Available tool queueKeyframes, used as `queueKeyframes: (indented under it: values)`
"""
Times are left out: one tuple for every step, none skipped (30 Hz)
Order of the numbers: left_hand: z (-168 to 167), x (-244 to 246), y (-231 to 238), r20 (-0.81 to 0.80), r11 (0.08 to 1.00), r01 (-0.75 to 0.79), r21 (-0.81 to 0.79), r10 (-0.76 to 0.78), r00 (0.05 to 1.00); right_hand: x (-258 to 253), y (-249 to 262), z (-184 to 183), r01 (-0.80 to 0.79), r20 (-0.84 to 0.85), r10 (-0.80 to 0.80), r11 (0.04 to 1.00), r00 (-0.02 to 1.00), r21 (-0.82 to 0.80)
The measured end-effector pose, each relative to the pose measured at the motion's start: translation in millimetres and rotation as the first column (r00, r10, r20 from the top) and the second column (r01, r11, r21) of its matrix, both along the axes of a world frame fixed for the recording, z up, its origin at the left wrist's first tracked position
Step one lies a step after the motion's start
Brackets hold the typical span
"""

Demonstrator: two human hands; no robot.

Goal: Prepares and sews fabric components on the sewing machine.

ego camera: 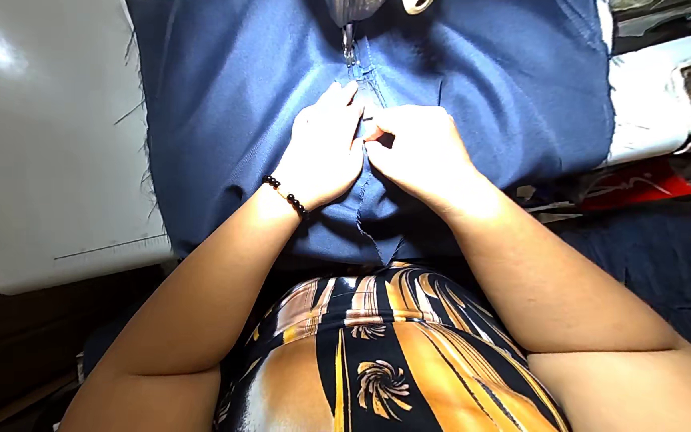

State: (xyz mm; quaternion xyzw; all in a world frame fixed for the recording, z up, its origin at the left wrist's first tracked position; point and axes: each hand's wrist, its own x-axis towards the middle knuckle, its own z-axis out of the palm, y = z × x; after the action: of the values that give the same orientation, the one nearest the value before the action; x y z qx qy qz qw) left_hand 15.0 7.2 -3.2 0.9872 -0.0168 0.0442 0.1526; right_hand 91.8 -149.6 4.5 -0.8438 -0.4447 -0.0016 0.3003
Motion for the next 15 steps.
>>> queueKeyframes:
  values:
    - [-0.2,0.6,1.2,0.001,1.000,0.005,-0.006,-0.005,1.000,1.5,0.5,0.8,-0.008,-0.007,0.008,1.000,1.000,-0.012]
    - [0.1,1.9,2.4,0.000,1.000,0.007,-0.006,-0.007,1.000,3.5,1.3,1.7,-0.016,-0.010,0.015,1.000,1.000,-0.023]
    - [1.1,4.0,3.6,-0.007,1.000,0.010,-0.004,-0.010,1.000,6.1,2.5,2.2,-0.019,-0.012,0.019,0.999,1.000,-0.028]
    - [1.9,6.9,4.5,-0.008,1.000,0.012,-0.002,-0.012,1.000,9.3,4.0,2.2,-0.022,-0.005,0.022,0.999,1.000,-0.026]
    - [2.4,9.8,5.3,-0.003,1.000,0.014,0.003,-0.014,1.000,12.5,5.8,3.1,-0.026,-0.006,0.025,0.999,1.000,-0.027]
    - [3.3,12.7,6.4,0.001,1.000,0.016,0.005,-0.016,1.000,16.0,7.8,4.3,-0.030,-0.013,0.029,0.999,0.999,-0.027]
    - [3.8,15.3,7.8,0.016,1.000,0.020,0.000,-0.020,1.000,18.9,9.3,5.7,-0.031,-0.018,0.030,0.999,0.999,-0.029]
    - [3.8,16.8,9.6,0.029,1.000,0.025,-0.006,-0.025,0.999,20.9,10.2,7.5,-0.030,-0.020,0.030,0.999,0.999,-0.036]
    - [3.2,17.0,11.6,0.045,0.999,0.038,-0.012,-0.037,0.998,21.9,10.5,9.7,-0.034,-0.024,0.033,0.998,0.999,-0.043]
    - [2.7,15.6,13.0,0.054,0.999,0.051,-0.018,-0.050,0.997,21.9,10.1,11.0,-0.038,-0.030,0.036,0.998,0.999,-0.049]
    - [2.0,13.9,13.9,0.064,0.998,0.060,-0.024,-0.058,0.996,22.3,9.5,11.4,-0.040,-0.034,0.038,0.998,0.999,-0.055]
    - [1.1,11.7,14.1,0.070,0.998,0.061,-0.030,-0.059,0.996,22.3,8.6,11.1,-0.040,-0.043,0.038,0.997,0.998,-0.059]
    - [0.0,9.5,14.0,0.070,0.998,0.056,-0.038,-0.054,0.996,22.4,7.9,11.2,-0.042,-0.048,0.039,0.997,0.998,-0.067]
    - [-1.2,8.1,13.9,0.073,0.998,0.050,-0.046,-0.046,0.996,22.5,7.4,11.9,-0.047,-0.053,0.042,0.996,0.998,-0.079]
    - [-1.6,7.0,13.8,0.073,0.998,0.042,-0.055,-0.038,0.997,23.1,7.4,12.6,-0.053,-0.053,0.049,0.994,0.997,-0.092]
